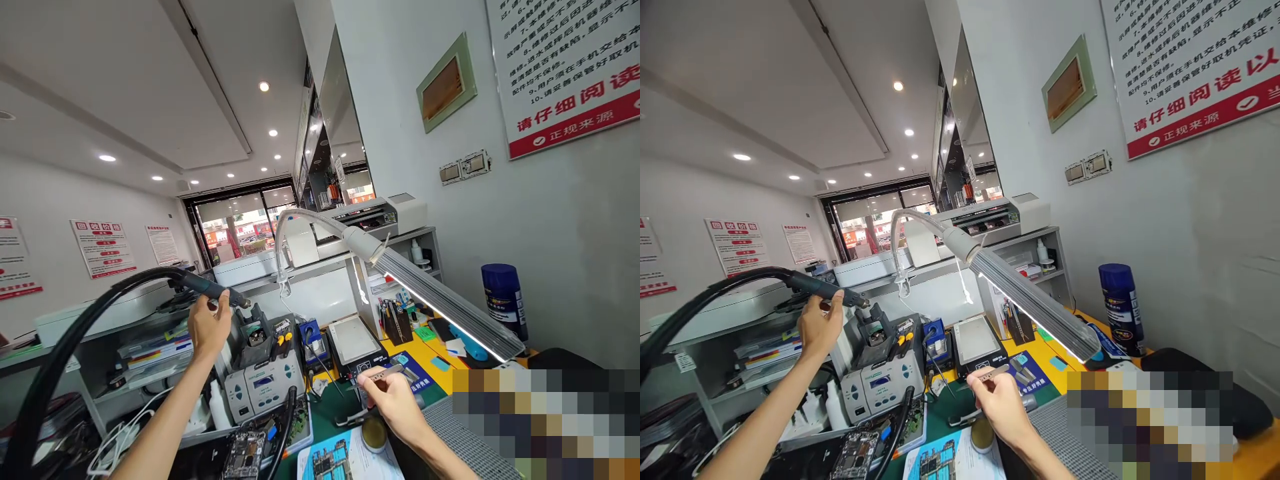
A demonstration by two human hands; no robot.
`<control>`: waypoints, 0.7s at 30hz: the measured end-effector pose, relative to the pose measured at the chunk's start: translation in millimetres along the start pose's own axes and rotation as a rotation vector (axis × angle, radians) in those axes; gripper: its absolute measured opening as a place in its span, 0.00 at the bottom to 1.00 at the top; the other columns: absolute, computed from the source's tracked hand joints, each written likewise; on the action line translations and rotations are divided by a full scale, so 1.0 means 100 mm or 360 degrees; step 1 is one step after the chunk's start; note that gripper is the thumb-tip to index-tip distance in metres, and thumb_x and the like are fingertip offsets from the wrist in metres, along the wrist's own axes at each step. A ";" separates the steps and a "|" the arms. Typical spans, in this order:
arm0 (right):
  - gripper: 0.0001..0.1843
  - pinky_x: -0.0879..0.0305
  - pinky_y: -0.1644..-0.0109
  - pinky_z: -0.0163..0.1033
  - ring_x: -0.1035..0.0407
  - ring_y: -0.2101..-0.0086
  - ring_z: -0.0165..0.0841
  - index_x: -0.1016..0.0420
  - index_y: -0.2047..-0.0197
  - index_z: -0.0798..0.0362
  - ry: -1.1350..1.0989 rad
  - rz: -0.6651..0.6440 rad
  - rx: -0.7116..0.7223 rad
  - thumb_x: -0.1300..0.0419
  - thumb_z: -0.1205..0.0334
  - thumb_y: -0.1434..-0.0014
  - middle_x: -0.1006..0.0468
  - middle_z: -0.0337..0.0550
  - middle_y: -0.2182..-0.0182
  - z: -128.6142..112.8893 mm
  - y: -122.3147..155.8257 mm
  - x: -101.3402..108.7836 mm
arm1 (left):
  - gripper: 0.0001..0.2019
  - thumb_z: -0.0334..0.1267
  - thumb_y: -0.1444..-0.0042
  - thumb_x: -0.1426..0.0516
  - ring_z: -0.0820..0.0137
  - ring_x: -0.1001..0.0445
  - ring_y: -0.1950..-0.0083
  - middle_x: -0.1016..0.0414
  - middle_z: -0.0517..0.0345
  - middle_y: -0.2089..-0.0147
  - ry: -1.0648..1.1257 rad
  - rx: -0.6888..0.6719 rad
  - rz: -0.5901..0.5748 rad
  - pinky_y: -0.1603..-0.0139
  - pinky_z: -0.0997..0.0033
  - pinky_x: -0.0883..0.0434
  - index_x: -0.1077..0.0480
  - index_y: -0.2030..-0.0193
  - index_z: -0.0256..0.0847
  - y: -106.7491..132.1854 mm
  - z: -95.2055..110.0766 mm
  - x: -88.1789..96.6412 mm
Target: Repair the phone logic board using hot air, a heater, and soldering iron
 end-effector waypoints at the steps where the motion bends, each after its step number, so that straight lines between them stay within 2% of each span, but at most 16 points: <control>1: 0.26 0.39 0.71 0.37 0.30 0.74 0.33 0.23 0.75 0.57 0.0012 0.0006 0.0001 0.41 0.43 0.37 0.20 0.50 0.66 0.00 0.00 0.00 | 0.24 0.58 0.39 0.51 0.52 0.26 0.54 0.25 0.45 0.60 0.0025 -0.0003 0.0054 0.48 0.55 0.30 0.29 0.54 0.37 0.06 0.03 0.07; 3: 0.26 0.39 0.72 0.36 0.30 0.75 0.33 0.22 0.73 0.58 0.0023 0.0035 0.0007 0.41 0.43 0.37 0.20 0.50 0.68 -0.02 0.00 0.02 | 0.25 0.60 0.39 0.51 0.55 0.26 0.55 0.25 0.47 0.60 0.0073 -0.0011 0.0116 0.49 0.57 0.30 0.29 0.54 0.39 0.22 0.08 0.20; 6: 0.26 0.38 0.72 0.37 0.30 0.75 0.34 0.21 0.73 0.58 0.0014 0.0087 0.0012 0.40 0.42 0.39 0.19 0.51 0.68 -0.06 -0.01 0.06 | 0.24 0.61 0.39 0.50 0.57 0.25 0.55 0.25 0.52 0.60 0.0167 -0.0040 0.0069 0.50 0.60 0.29 0.29 0.54 0.41 0.55 0.13 0.32; 9: 0.25 0.40 0.75 0.37 0.33 0.79 0.33 0.20 0.71 0.58 0.0007 0.0153 -0.0029 0.38 0.41 0.42 0.21 0.48 0.74 -0.08 -0.02 0.10 | 0.22 0.58 0.39 0.47 0.58 0.23 0.54 0.22 0.53 0.60 0.0416 -0.0065 -0.0156 0.49 0.61 0.29 0.29 0.52 0.43 0.94 0.15 0.33; 13: 0.24 0.41 0.77 0.38 0.36 0.81 0.33 0.20 0.70 0.58 -0.0009 0.0206 -0.0040 0.35 0.42 0.44 0.26 0.43 0.81 -0.11 -0.02 0.14 | 0.20 0.54 0.38 0.44 0.60 0.25 0.42 0.21 0.51 0.47 0.0764 -0.0157 -0.0545 0.38 0.62 0.33 0.29 0.47 0.43 1.38 0.18 0.26; 16: 0.22 0.41 0.76 0.37 0.36 0.81 0.33 0.20 0.67 0.58 0.0003 0.0186 -0.0029 0.35 0.44 0.43 0.28 0.40 0.83 -0.10 -0.01 0.14 | 0.21 0.52 0.38 0.43 0.61 0.26 0.40 0.23 0.51 0.43 0.0907 -0.0127 -0.0670 0.36 0.64 0.33 0.29 0.44 0.41 1.55 0.18 0.26; 21: 0.20 0.41 0.75 0.37 0.36 0.80 0.32 0.21 0.68 0.58 -0.0023 0.0141 0.0001 0.34 0.46 0.42 0.29 0.39 0.83 -0.09 0.00 0.13 | 0.21 0.51 0.37 0.43 0.61 0.26 0.39 0.22 0.49 0.44 0.1012 0.0051 -0.0726 0.35 0.64 0.31 0.29 0.44 0.38 1.78 0.13 0.29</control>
Point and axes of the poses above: each hand's wrist, its own y-axis away from the middle knuckle, its own x-axis out of the back of the hand, z = x × y, the point moved 5 cm from there along -y, towards the middle knuckle
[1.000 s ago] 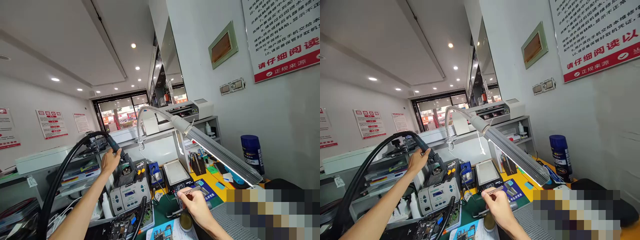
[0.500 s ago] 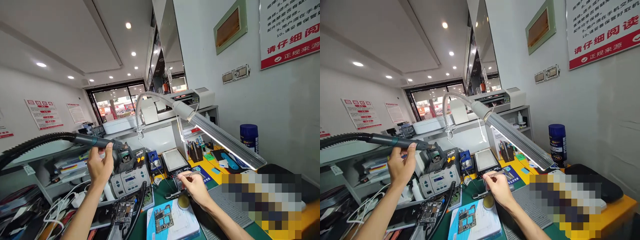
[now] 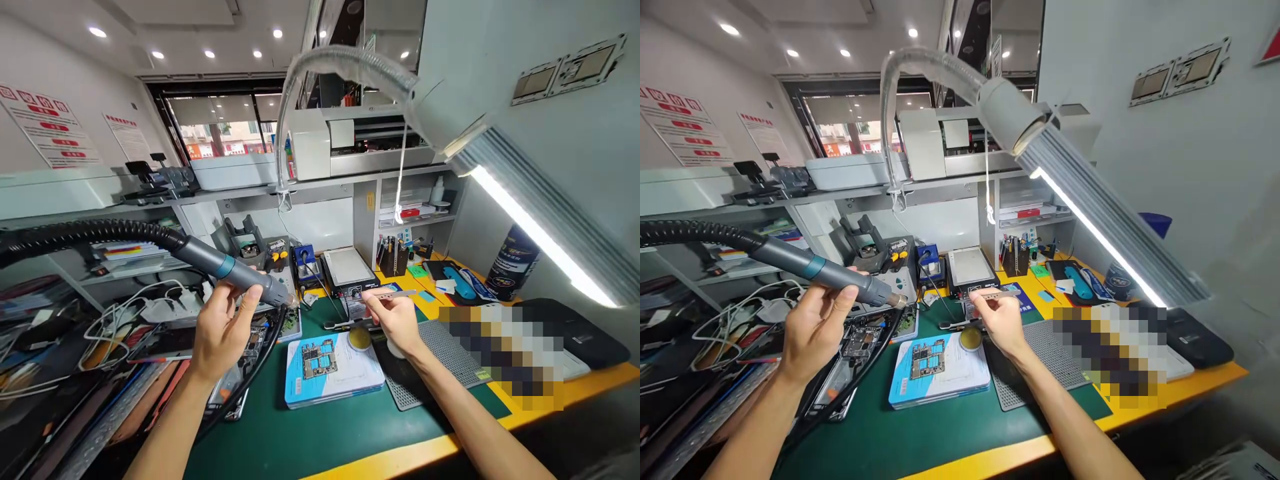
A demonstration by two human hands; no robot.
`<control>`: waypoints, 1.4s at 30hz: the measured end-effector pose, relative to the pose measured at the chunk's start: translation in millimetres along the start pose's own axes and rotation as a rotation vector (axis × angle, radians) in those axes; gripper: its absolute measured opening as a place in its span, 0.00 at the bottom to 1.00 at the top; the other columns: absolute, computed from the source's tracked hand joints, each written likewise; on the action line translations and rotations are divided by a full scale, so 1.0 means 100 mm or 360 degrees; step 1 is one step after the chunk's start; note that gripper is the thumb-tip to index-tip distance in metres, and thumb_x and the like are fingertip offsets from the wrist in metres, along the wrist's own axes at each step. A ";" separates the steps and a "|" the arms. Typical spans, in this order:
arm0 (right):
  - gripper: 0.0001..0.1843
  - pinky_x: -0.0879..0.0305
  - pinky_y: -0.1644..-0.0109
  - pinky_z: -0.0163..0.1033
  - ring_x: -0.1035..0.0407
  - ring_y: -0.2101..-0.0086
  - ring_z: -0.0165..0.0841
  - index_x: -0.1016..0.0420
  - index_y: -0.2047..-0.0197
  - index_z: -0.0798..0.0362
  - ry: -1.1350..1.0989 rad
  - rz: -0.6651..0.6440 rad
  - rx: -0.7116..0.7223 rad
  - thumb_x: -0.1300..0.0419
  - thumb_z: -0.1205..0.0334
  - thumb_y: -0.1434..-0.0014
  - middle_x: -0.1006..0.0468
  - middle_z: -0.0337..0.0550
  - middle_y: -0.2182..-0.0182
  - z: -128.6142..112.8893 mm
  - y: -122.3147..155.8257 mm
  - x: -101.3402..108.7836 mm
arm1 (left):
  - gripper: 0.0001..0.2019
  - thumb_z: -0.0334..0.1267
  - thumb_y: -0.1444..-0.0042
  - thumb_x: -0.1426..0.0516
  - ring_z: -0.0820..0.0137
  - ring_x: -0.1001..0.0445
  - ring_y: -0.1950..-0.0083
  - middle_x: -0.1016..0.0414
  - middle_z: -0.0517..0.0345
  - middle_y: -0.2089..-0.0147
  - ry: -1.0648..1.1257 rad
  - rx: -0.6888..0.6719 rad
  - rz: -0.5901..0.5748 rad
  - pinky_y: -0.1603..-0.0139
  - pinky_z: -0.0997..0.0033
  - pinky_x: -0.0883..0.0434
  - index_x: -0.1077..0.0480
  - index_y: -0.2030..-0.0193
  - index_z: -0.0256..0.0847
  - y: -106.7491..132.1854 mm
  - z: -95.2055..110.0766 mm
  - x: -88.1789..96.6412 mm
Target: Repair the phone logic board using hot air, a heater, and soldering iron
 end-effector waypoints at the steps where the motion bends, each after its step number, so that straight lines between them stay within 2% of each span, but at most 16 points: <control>1: 0.20 0.41 0.75 0.37 0.35 0.80 0.32 0.22 0.69 0.57 -0.0022 -0.0001 0.0003 0.34 0.46 0.42 0.30 0.38 0.83 0.00 0.00 0.00 | 0.22 0.51 0.37 0.43 0.61 0.26 0.39 0.22 0.49 0.43 0.0022 0.0043 -0.0020 0.35 0.63 0.31 0.30 0.43 0.38 0.06 -0.03 -0.02; 7: 0.20 0.38 0.72 0.37 0.32 0.80 0.32 0.30 0.76 0.52 -0.0257 -0.0041 0.0067 0.36 0.49 0.39 0.34 0.34 0.85 -0.01 0.01 -0.02 | 0.24 0.52 0.36 0.44 0.59 0.25 0.40 0.24 0.47 0.41 0.0203 0.0247 -0.0177 0.38 0.63 0.28 0.32 0.41 0.37 0.38 -0.27 -0.21; 12: 0.18 0.40 0.75 0.36 0.33 0.81 0.30 0.29 0.74 0.53 -0.0350 -0.0060 0.0059 0.37 0.50 0.37 0.30 0.36 0.81 0.04 0.06 -0.05 | 0.22 0.50 0.34 0.46 0.61 0.28 0.37 0.27 0.49 0.38 0.0188 0.0255 -0.0381 0.35 0.62 0.32 0.34 0.39 0.41 0.49 -0.34 -0.36; 16: 0.21 0.43 0.78 0.36 0.36 0.83 0.29 0.30 0.75 0.52 -0.0284 -0.0088 -0.0035 0.39 0.47 0.36 0.31 0.36 0.81 0.14 0.11 -0.08 | 0.19 0.48 0.33 0.48 0.62 0.29 0.37 0.27 0.50 0.40 0.0066 0.0173 -0.0378 0.35 0.62 0.33 0.34 0.40 0.43 0.54 -0.38 -0.40; 20: 0.26 0.41 0.73 0.36 0.37 0.78 0.29 0.35 0.78 0.52 -0.0253 -0.0350 -0.0073 0.43 0.46 0.33 0.33 0.37 0.81 0.17 0.19 -0.23 | 0.20 0.47 0.33 0.48 0.62 0.29 0.38 0.27 0.50 0.42 0.0085 0.0152 -0.0332 0.35 0.62 0.34 0.36 0.38 0.42 0.57 -0.40 -0.40; 22: 0.24 0.42 0.72 0.36 0.39 0.77 0.29 0.31 0.74 0.52 -0.0202 -0.0533 -0.0123 0.46 0.46 0.31 0.35 0.36 0.79 0.13 0.25 -0.35 | 0.21 0.47 0.33 0.48 0.62 0.30 0.37 0.28 0.49 0.40 0.0105 0.0151 -0.0328 0.34 0.61 0.35 0.36 0.38 0.41 0.58 -0.38 -0.40; 24: 0.19 0.45 0.73 0.35 0.43 0.77 0.29 0.24 0.60 0.52 -0.0010 -0.0681 -0.0145 0.47 0.47 0.30 0.37 0.34 0.78 0.04 0.33 -0.49 | 0.19 0.47 0.33 0.48 0.62 0.30 0.37 0.28 0.49 0.39 0.0112 0.0145 -0.0349 0.34 0.62 0.34 0.35 0.39 0.41 0.58 -0.36 -0.41; 25: 0.18 0.46 0.73 0.35 0.43 0.76 0.29 0.25 0.51 0.51 0.0123 -0.0750 -0.0127 0.46 0.47 0.30 0.38 0.33 0.77 -0.02 0.37 -0.56 | 0.18 0.47 0.33 0.48 0.62 0.30 0.37 0.28 0.49 0.40 0.0116 0.0141 -0.0371 0.35 0.63 0.33 0.34 0.41 0.42 0.58 -0.34 -0.42; 27: 0.25 0.49 0.74 0.34 0.45 0.76 0.28 0.31 0.39 0.48 0.0317 -0.0853 -0.0068 0.38 0.48 0.36 0.40 0.31 0.76 -0.16 0.44 -0.73 | 0.17 0.47 0.33 0.47 0.62 0.28 0.39 0.27 0.51 0.41 0.0127 0.0125 -0.0435 0.37 0.64 0.32 0.32 0.43 0.43 0.59 -0.32 -0.45; 29: 0.29 0.52 0.76 0.33 0.47 0.77 0.27 0.30 0.41 0.49 0.0417 -0.0893 -0.0040 0.32 0.50 0.43 0.41 0.30 0.77 -0.26 0.47 -0.89 | 0.17 0.47 0.33 0.47 0.62 0.28 0.39 0.27 0.51 0.41 0.0125 0.0102 -0.0485 0.38 0.64 0.31 0.32 0.43 0.44 0.60 -0.28 -0.49; 30: 0.23 0.53 0.77 0.33 0.48 0.77 0.27 0.27 0.48 0.51 0.0459 -0.0877 -0.0032 0.32 0.51 0.44 0.41 0.30 0.78 -0.30 0.47 -0.96 | 0.17 0.47 0.33 0.47 0.62 0.28 0.40 0.27 0.51 0.41 0.0116 0.0088 -0.0484 0.39 0.63 0.30 0.31 0.43 0.43 0.60 -0.25 -0.49; 32: 0.13 0.55 0.77 0.33 0.51 0.78 0.25 0.28 0.65 0.53 0.0526 -0.0791 0.0009 0.33 0.54 0.45 0.42 0.30 0.79 -0.35 0.44 -1.05 | 0.16 0.46 0.33 0.47 0.62 0.28 0.40 0.26 0.51 0.42 0.0075 0.0051 -0.0479 0.39 0.64 0.30 0.31 0.44 0.43 0.57 -0.18 -0.45; 33: 0.13 0.55 0.77 0.33 0.52 0.78 0.25 0.31 0.70 0.53 0.0532 -0.0750 0.0035 0.34 0.55 0.45 0.42 0.30 0.80 -0.36 0.42 -1.09 | 0.16 0.45 0.33 0.47 0.62 0.28 0.40 0.27 0.51 0.42 0.0047 0.0012 -0.0483 0.39 0.63 0.31 0.30 0.44 0.43 0.55 -0.14 -0.41; 37: 0.13 0.56 0.76 0.34 0.52 0.76 0.26 0.29 0.67 0.53 0.0373 -0.0690 0.0117 0.34 0.53 0.44 0.41 0.32 0.77 -0.38 0.35 -1.11 | 0.19 0.46 0.35 0.47 0.60 0.32 0.37 0.30 0.49 0.40 -0.0119 -0.0158 -0.0445 0.33 0.59 0.36 0.31 0.40 0.45 0.45 -0.06 -0.04; 40: 0.14 0.55 0.75 0.34 0.51 0.76 0.27 0.27 0.65 0.53 0.0283 -0.0725 0.0111 0.34 0.51 0.44 0.40 0.33 0.76 -0.37 0.36 -1.08 | 0.20 0.50 0.38 0.45 0.58 0.26 0.44 0.25 0.51 0.44 -0.0535 0.0202 -0.0274 0.40 0.58 0.31 0.29 0.43 0.45 0.42 -0.37 0.29; 42: 0.14 0.55 0.75 0.34 0.51 0.76 0.26 0.27 0.67 0.53 0.0270 -0.0739 0.0101 0.33 0.51 0.44 0.40 0.32 0.77 -0.37 0.39 -1.06 | 0.21 0.52 0.43 0.42 0.51 0.25 0.45 0.22 0.46 0.49 -0.1012 0.0539 -0.0440 0.45 0.56 0.29 0.27 0.48 0.42 0.47 -0.67 0.36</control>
Point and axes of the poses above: each hand's wrist, its own y-axis away from the middle knuckle, its own x-axis out of the back of the hand, z = x × y, the point moved 5 cm from there along -y, towards the middle knuckle
